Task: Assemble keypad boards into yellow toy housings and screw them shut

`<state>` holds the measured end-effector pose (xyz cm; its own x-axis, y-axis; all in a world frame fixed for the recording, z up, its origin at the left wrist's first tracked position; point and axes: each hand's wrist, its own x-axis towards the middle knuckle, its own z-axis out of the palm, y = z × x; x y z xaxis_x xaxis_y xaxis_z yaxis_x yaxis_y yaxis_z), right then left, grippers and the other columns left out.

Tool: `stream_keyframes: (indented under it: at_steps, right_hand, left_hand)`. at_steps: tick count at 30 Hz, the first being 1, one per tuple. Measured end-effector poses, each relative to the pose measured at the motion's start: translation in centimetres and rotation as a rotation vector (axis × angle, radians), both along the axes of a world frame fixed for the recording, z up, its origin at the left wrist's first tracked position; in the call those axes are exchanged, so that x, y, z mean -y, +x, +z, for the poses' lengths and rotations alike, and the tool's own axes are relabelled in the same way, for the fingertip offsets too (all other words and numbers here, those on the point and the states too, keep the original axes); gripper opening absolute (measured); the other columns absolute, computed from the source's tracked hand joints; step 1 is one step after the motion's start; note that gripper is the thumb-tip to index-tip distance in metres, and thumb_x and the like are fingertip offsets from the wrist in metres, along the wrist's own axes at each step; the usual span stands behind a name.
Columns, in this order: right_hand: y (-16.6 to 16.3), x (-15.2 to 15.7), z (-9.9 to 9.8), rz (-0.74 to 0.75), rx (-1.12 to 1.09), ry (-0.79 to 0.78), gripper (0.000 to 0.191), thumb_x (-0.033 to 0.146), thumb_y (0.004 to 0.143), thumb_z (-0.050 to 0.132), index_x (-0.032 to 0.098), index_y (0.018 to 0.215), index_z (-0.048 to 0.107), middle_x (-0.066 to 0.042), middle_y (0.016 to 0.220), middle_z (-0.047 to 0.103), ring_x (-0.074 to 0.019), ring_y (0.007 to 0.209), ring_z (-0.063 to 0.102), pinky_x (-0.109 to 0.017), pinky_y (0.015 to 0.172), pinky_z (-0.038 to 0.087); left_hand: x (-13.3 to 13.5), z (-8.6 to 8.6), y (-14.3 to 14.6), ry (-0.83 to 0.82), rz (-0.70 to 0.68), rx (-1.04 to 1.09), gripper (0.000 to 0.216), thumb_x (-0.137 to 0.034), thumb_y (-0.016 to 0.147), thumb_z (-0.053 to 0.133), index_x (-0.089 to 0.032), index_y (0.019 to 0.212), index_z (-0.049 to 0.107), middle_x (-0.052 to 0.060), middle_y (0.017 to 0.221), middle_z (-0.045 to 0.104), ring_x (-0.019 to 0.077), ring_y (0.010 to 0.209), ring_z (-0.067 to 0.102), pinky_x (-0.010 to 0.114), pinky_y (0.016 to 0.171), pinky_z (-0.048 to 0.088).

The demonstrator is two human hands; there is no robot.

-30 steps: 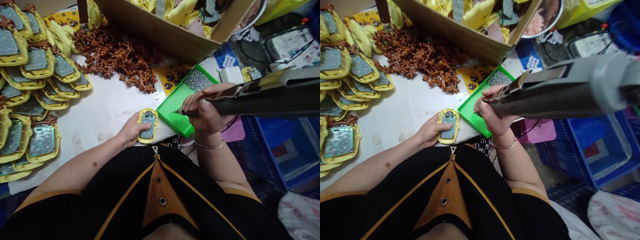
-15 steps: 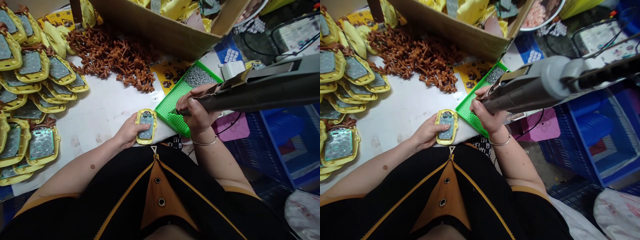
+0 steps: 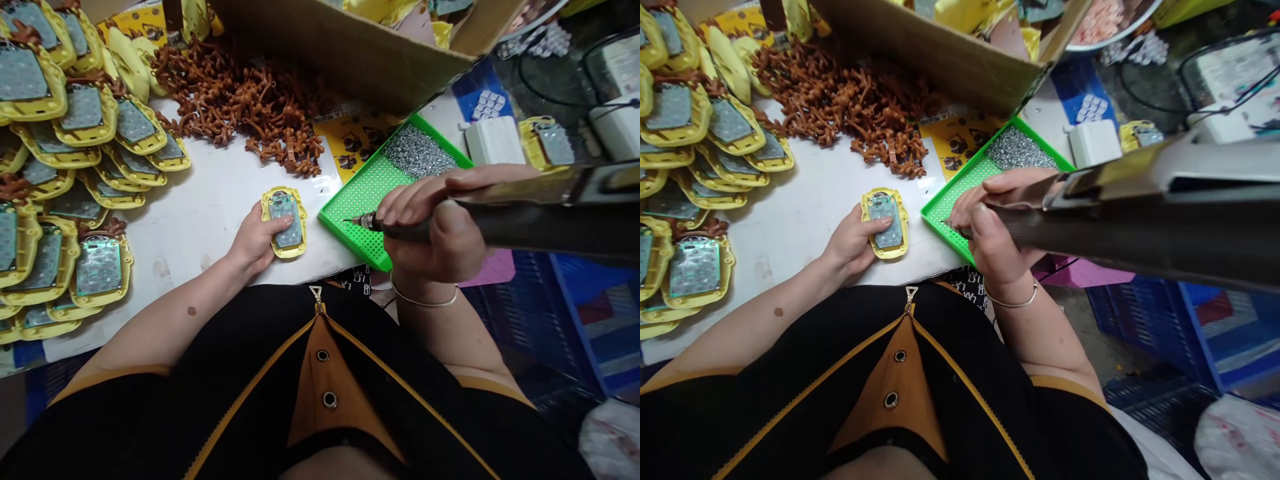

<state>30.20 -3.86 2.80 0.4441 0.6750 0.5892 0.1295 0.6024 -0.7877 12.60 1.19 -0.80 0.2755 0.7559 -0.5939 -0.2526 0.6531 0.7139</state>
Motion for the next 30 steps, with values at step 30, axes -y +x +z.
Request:
stream_keyframes:
  at_steps: [30]
  right_hand:
    - [-3.9,0.8,-1.7,0.331,-0.043,-0.036,0.014,0.036,0.086,0.067,0.035,0.097,0.059,0.007,0.061,0.052,-0.0128,0.046,0.055,-0.029,0.042,0.049]
  left_hand:
    - [-0.2,-0.5,-0.3,0.055,-0.093,0.096,0.045,-0.009,0.058,0.075,-0.015,0.099,0.057,0.005,0.089,0.069,0.0286,0.098,0.068,0.048,0.094,0.053]
